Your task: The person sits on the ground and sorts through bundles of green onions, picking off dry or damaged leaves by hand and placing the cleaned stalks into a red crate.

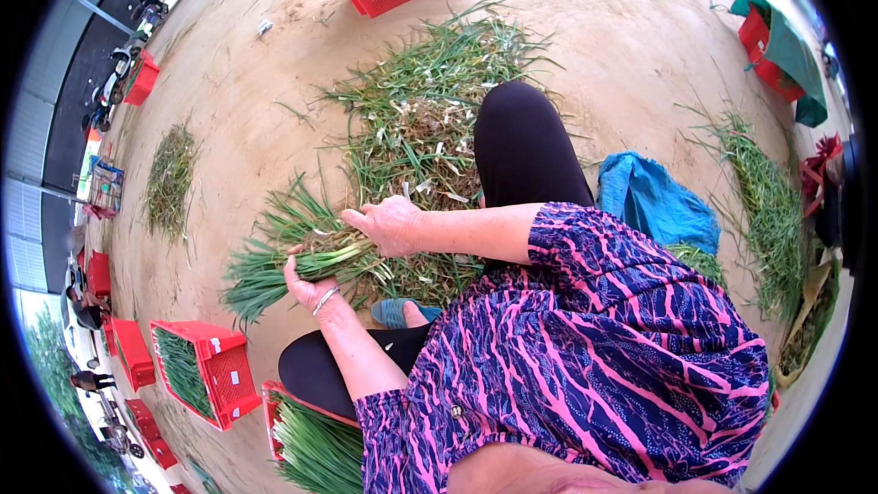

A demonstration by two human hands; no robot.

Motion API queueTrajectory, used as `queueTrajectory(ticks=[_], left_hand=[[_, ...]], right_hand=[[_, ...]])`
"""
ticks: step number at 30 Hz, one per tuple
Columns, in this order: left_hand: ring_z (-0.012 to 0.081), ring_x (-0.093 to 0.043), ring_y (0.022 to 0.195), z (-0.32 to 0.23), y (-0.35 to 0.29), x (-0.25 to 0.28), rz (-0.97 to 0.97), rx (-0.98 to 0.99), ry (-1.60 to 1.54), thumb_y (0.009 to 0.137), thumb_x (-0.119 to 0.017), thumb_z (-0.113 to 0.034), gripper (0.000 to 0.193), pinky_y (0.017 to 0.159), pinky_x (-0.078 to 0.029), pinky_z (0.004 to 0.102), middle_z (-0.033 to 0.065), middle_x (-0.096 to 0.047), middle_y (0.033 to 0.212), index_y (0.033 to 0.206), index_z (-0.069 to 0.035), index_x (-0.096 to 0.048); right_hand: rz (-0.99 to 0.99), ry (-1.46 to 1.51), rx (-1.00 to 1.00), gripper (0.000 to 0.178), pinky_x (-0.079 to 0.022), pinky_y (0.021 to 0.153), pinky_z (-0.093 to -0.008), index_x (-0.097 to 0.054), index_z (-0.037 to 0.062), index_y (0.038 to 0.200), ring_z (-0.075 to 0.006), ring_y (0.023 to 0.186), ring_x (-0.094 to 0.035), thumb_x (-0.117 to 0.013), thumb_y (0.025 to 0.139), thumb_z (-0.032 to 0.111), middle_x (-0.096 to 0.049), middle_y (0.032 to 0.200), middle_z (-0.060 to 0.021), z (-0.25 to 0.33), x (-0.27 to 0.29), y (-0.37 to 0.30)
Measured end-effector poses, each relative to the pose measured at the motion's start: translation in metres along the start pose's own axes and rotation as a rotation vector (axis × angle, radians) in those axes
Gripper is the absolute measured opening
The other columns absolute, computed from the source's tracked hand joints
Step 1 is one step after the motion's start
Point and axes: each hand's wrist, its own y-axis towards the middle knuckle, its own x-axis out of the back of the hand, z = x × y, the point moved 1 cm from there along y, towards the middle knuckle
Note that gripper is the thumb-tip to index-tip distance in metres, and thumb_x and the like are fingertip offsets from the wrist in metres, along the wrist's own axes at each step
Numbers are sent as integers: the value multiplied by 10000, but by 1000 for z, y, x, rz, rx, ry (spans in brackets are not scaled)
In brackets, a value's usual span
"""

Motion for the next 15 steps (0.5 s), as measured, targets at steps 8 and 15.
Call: queueTrajectory(ticks=[8,15], left_hand=[[332,-621,1006,-68,20,31,-211,-200,126,711,-649,-183,321,872,-501,542,122,-665,1077,1003,-52,-663],[301,-646,907,-100,39,48,-579,-415,-36,666,-680,-100,276,831,-517,485,102,-681,1001,938,-61,-659]], right_hand=[[-133,513,-100,311,-481,790,-496,-623,16,890,-391,873,-631,-464,917,281,-651,861,-231,-37,-40,10],[-290,1770,-335,334,-298,384,-320,-487,127,725,-141,430,-403,-427,964,351,-423,552,-2,-65,13,22]])
